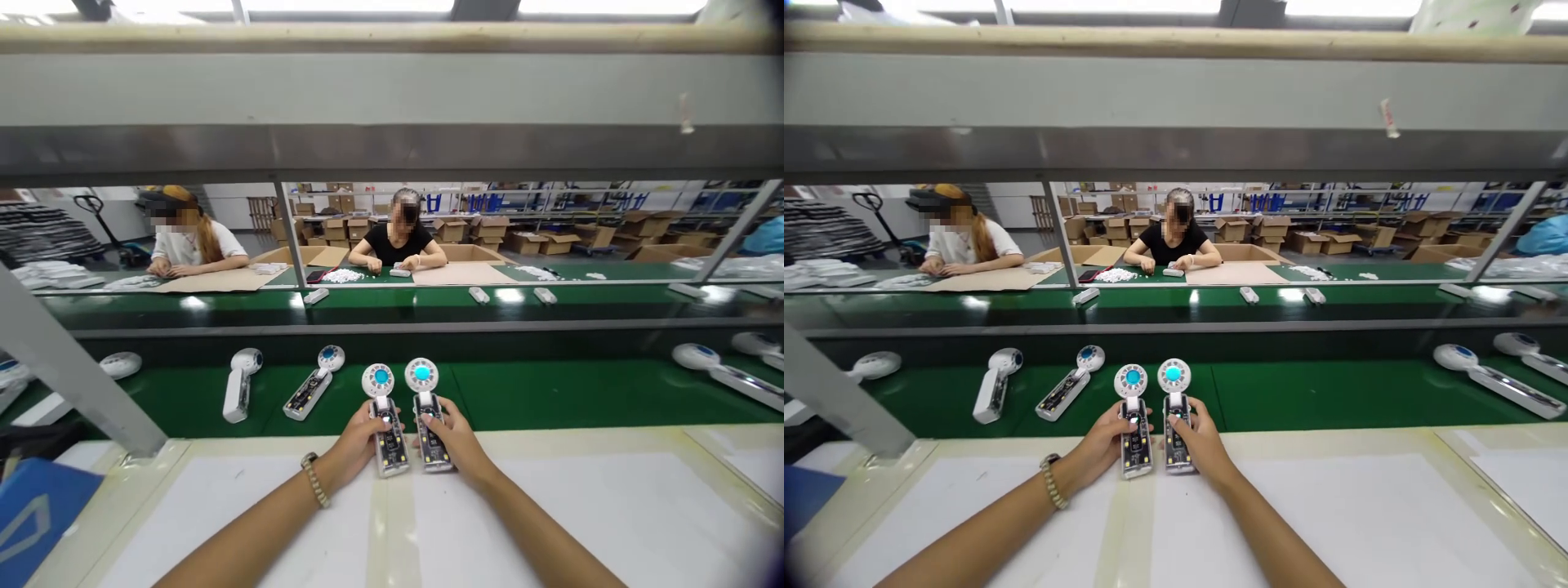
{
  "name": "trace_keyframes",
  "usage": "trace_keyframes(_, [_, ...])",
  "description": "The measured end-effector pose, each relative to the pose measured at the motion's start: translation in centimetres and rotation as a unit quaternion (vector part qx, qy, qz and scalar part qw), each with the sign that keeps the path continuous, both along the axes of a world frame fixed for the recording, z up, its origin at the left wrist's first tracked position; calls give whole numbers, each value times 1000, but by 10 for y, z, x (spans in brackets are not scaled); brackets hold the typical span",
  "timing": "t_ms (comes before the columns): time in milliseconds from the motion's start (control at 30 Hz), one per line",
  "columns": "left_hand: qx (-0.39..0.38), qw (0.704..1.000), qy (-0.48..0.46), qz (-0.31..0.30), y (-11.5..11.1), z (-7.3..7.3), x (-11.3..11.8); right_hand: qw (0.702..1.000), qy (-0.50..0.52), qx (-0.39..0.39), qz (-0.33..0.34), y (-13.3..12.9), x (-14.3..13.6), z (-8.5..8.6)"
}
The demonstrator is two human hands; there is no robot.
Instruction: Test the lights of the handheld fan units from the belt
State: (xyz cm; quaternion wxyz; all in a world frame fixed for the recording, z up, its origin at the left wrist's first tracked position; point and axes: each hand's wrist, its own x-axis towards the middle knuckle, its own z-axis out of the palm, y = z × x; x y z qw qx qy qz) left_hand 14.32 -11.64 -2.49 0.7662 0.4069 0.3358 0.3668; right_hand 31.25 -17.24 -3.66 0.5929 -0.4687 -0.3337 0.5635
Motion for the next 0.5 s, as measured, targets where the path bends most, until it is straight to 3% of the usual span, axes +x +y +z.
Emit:
trace_keyframes(167, [-4,1000,20,-6,-4,2,2,998,-1,-17,60,-8,6,1])
trace_keyframes(500, [7,999,36,-32,-5,5,1,998,-19,-12,55,-8,8,-3])
